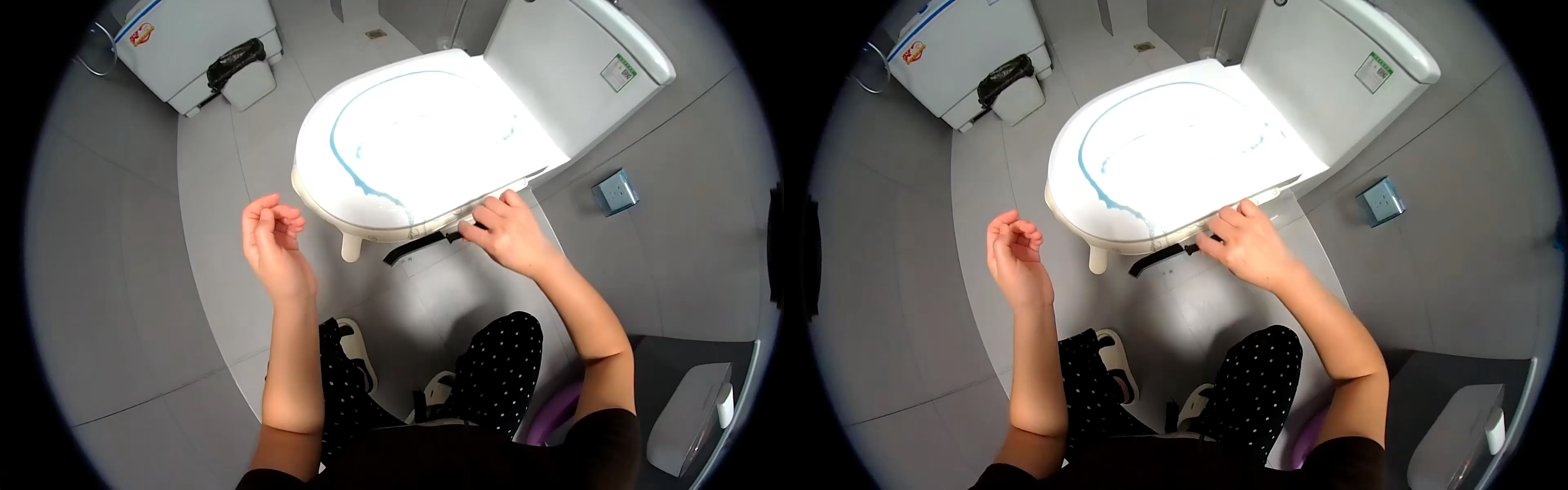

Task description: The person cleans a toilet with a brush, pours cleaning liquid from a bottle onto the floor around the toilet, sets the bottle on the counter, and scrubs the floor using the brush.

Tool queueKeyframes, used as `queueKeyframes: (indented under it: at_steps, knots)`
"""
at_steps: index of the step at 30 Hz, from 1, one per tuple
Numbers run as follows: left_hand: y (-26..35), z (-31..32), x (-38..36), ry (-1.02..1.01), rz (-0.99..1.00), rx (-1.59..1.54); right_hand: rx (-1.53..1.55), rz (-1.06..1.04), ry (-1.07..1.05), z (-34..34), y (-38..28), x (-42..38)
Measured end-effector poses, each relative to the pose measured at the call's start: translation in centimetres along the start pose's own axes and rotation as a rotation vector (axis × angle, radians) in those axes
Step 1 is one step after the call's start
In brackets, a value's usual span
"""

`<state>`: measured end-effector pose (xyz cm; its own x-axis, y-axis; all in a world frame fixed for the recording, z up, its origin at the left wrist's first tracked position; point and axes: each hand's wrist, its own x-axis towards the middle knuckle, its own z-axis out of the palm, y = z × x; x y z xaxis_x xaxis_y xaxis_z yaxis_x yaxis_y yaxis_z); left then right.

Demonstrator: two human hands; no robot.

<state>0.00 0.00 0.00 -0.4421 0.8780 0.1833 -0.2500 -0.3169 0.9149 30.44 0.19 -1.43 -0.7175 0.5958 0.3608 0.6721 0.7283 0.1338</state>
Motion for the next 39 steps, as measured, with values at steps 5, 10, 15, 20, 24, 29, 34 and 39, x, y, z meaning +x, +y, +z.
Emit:
queueKeyframes:
  at_steps: [5, 10, 15, 20, 24, 29, 34, 39]
  knots:
    - [1.6, -0.7, -1.0, 0.052, -0.147, -0.010, -0.026, -0.086, -0.227, -2.8, 1.3, 1.5]
    - [0.7, -0.1, -0.9, 0.041, -0.142, -0.128, -0.118, -0.137, -0.298, -4.3, 3.7, 1.9]
    - [0.6, -0.5, -0.9, 0.013, -0.155, -0.118, -0.005, -0.140, -0.211, -5.8, 2.1, 3.1]
    - [0.2, -1.0, -0.4, 0.038, -0.190, -0.062, -0.022, -0.150, -0.165, -5.2, 2.5, 5.4]
    - [0.3, -0.9, -0.3, 0.033, -0.211, -0.086, -0.059, -0.073, -0.251, -6.6, 3.9, 4.0]
    - [-0.6, -1.1, 0.2, 0.028, -0.258, -0.023, -0.043, 0.131, -0.203, -9.0, 5.2, -0.2]
    - [-0.1, -0.5, 1.3, 0.010, -0.205, 0.025, 0.144, 0.387, -0.101, -4.8, 3.8, -5.3]
    - [0.0, -1.5, 1.1, 0.031, -0.209, -0.003, 0.373, 0.646, 0.027, -1.2, 0.6, -6.0]
